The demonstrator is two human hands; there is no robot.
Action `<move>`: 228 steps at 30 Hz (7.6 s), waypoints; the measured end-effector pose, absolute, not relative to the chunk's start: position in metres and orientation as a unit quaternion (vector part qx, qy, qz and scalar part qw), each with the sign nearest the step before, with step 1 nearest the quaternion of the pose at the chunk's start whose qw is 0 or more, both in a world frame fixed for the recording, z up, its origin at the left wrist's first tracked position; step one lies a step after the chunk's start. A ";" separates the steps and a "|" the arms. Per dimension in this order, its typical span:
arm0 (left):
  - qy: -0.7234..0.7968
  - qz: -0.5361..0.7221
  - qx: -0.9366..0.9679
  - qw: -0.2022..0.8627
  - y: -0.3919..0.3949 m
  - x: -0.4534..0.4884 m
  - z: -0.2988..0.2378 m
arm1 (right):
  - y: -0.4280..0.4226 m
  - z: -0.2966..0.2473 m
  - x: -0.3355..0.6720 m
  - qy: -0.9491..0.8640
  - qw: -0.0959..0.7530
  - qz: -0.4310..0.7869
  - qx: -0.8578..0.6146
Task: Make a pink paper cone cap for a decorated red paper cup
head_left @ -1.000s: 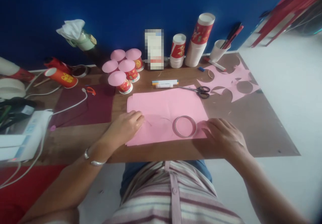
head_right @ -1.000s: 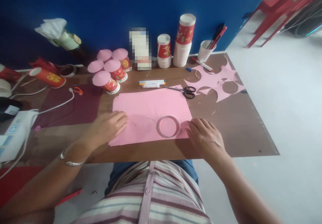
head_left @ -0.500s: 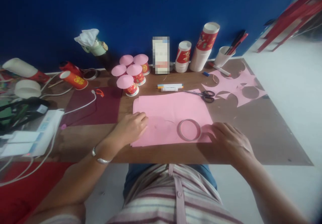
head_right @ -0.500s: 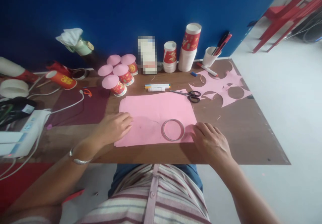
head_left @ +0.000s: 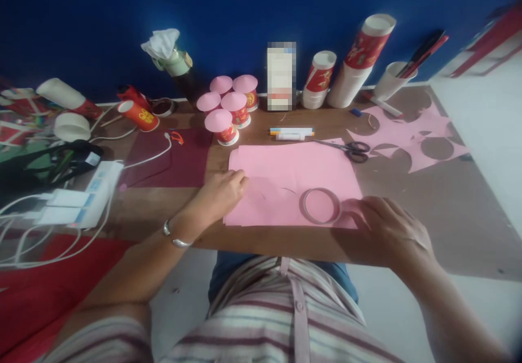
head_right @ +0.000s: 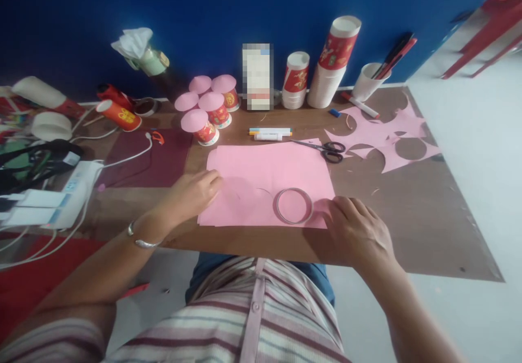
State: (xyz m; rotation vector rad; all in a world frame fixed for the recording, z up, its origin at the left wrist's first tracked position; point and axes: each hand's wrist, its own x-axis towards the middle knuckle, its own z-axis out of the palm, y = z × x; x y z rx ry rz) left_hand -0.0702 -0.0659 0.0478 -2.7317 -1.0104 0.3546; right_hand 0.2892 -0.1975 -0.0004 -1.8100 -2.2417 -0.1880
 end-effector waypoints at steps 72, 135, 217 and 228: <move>-0.368 0.151 -0.912 0.102 -0.067 -0.081 0.052 | 0.032 0.034 0.178 -0.850 0.012 0.069 -0.522; -0.383 -0.161 -0.903 -0.111 -0.088 -0.053 0.047 | -0.059 -0.001 0.271 -0.768 0.281 0.109 -0.565; -0.412 -0.381 -0.639 -0.526 0.027 0.008 0.019 | 0.011 0.024 0.261 -0.653 0.377 0.432 -0.495; -0.355 -0.399 -0.746 -0.396 0.019 0.006 0.012 | 0.003 0.006 0.228 -0.449 0.525 0.620 -0.371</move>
